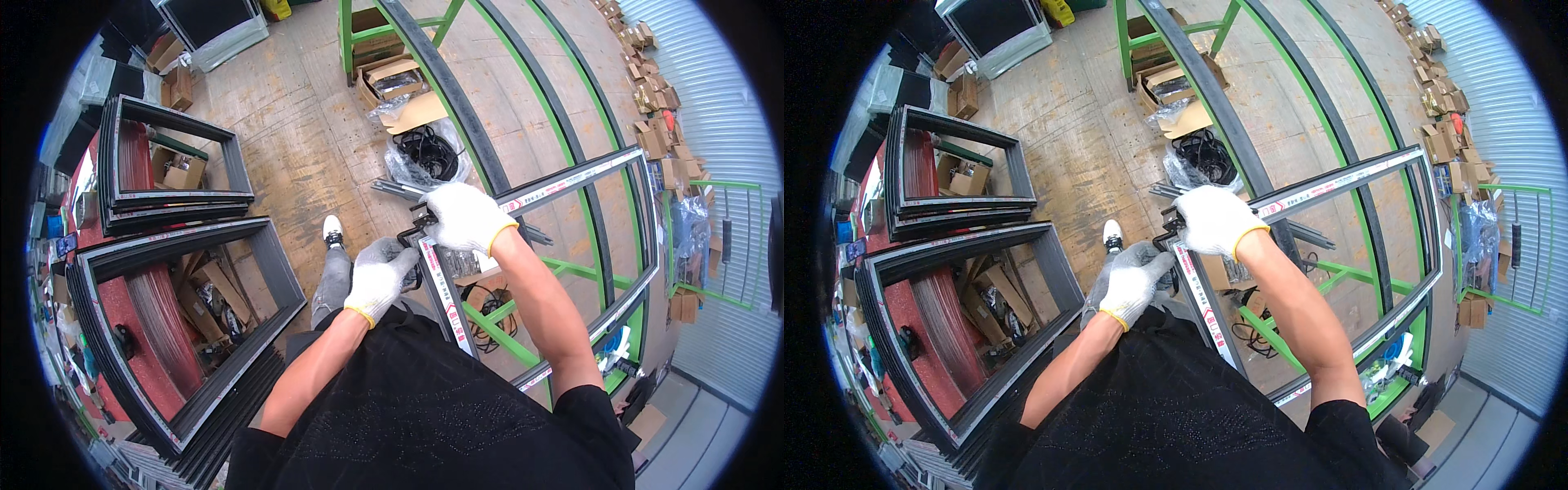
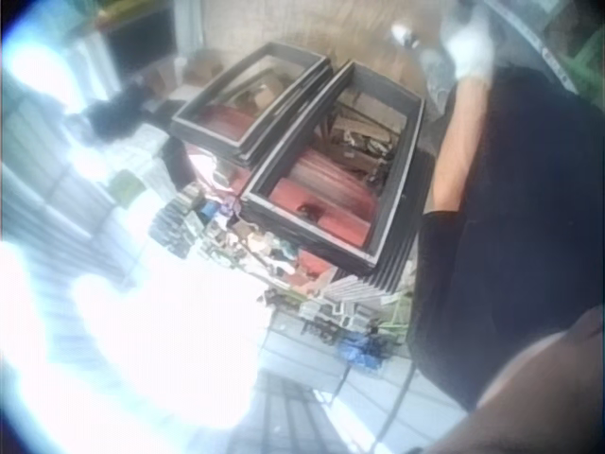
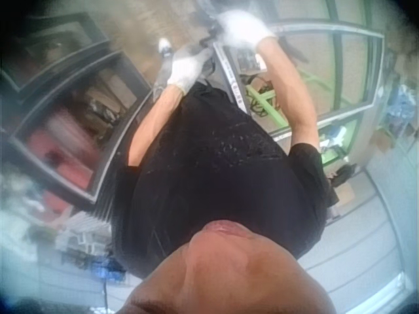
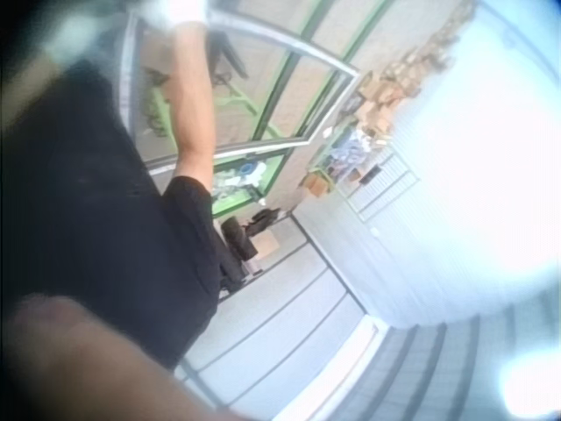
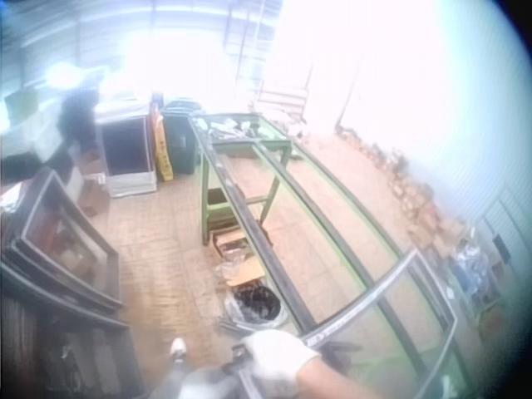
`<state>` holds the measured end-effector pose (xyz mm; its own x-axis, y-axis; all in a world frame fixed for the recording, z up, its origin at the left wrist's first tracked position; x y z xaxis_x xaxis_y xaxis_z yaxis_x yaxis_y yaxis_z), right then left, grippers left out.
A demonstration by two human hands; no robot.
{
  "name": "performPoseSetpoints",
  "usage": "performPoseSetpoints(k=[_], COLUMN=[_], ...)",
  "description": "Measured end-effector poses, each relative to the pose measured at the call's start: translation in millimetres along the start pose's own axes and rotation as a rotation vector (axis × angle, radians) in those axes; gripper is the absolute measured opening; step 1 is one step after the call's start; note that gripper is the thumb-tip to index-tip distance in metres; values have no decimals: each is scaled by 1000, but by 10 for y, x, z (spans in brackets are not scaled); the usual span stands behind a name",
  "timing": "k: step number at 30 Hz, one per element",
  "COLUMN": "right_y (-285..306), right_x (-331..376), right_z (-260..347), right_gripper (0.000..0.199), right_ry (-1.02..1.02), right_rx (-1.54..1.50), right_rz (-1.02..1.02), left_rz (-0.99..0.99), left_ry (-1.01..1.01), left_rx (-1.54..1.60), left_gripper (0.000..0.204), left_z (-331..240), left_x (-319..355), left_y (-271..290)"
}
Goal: The person assembles aluminum window frames on a green workbench. They position frame pieces, insert corner connectors, and use a pneumatic crimping tool to secure the joints. The person repeats this process for multiple frames, moving between frames and adjusting their positions as needed.
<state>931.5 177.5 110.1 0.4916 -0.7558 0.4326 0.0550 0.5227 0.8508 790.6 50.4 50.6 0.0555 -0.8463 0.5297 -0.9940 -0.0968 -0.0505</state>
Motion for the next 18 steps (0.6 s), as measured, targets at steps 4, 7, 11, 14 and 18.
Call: performPoseSetpoints(k=[4,7,11,14,18], right_y=[-50,-83,-72,-43,-19], right_x=[-187,-275,-283,-281,-281], right_z=[93,153,106,76,60], right_gripper=[33,28,29,30,28], right_ry=[61,122,126,135,117], right_rx=[-28,-16,54,11,68], right_rz=[132,181,193,204,192], left_rz=[11,-7,-26,-38,-40], left_ry=[-63,-106,-93,-90,-98], left_rx=[-217,-271,-218,-207,-135], left_gripper=[33,34,35,34,36], left_z=[7,-3,25,62,104], left_x=[-55,-55,-37,-40,-38], left_y=[-9,-13,-19,-23,-31])
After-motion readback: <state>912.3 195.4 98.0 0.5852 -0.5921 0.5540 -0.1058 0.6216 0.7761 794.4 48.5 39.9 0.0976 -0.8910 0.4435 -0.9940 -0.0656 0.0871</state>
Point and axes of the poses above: each hand's wrist, its own x-axis away from the middle knuckle, its own y-axis out of the back of the hand, z = x × y, the point moved 5 cm from there along -x, towards the middle knuckle, and after that the axes turned 11 degrees about -y, right-handed, at the moved point
